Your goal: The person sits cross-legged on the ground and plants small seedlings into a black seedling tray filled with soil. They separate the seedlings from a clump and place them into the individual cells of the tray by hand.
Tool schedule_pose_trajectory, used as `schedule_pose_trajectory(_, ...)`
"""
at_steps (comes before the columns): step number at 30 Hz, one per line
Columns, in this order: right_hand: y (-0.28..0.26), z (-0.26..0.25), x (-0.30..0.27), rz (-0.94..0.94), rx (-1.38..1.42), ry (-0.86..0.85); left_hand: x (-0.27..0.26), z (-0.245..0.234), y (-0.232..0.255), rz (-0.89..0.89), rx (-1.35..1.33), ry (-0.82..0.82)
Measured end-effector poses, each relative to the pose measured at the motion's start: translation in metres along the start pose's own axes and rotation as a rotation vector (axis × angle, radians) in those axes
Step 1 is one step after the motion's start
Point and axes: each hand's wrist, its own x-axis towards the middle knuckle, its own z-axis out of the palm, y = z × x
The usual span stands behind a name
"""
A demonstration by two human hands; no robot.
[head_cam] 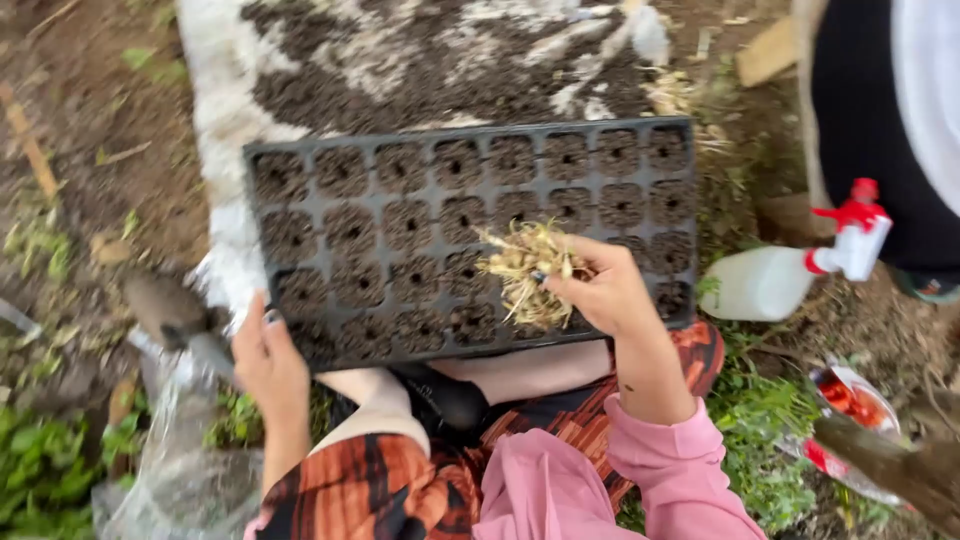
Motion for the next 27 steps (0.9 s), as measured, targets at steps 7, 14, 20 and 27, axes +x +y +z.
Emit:
schedule_pose_trajectory(7, -0.018, 0.053, 0.003, -0.205, -0.725, -0.128, 0.016, -0.002, 0.030, 0.266, 0.015, 0.161)
schedule_pose_trajectory(14, 0.003, 0.040, -0.010, -0.160, -0.612, 0.056, 0.036, 0.017, 0.065, 0.539, -0.017, 0.016)
schedule_pose_trajectory(20, 0.003, 0.090, 0.005, -0.373, -0.770, -0.075, 0.044, 0.049, 0.087, 0.658, -0.108, -0.257)
schedule_pose_trajectory(27, 0.012, 0.095, 0.001, -0.345, -0.507, -0.092, 0.042, 0.071, 0.096, 0.641, -0.239, -0.458)
